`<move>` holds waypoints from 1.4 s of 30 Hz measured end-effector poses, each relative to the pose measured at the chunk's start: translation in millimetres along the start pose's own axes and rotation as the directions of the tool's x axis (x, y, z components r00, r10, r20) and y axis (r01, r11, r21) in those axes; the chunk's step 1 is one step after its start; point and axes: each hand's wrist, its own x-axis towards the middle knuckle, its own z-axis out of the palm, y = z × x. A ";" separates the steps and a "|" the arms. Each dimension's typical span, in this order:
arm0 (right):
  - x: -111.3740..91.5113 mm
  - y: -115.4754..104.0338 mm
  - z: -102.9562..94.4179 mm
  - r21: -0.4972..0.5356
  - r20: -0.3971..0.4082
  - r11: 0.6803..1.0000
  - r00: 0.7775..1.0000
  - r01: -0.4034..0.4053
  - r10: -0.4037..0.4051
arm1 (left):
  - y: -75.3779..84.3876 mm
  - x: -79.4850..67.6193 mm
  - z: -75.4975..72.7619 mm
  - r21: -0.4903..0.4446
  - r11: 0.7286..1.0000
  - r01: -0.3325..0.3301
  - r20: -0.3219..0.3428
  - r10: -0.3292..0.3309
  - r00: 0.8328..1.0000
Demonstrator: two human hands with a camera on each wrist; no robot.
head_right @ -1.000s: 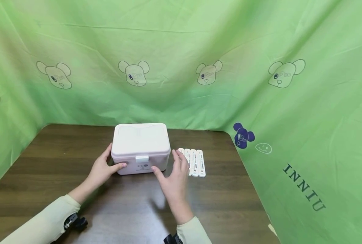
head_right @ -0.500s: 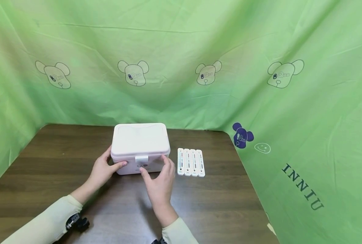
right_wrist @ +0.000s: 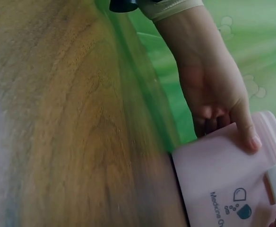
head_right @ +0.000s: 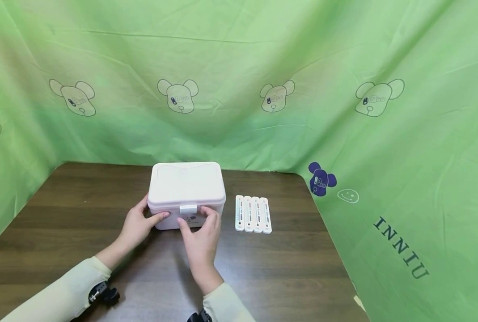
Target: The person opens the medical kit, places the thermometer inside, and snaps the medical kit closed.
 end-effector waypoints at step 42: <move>14.6 -10.2 28.2 -0.266 -0.155 0.962 0.983 0.053 -0.097 | 0.3 0.0 -2.3 0.087 0.995 -0.055 -0.018 0.057 0.998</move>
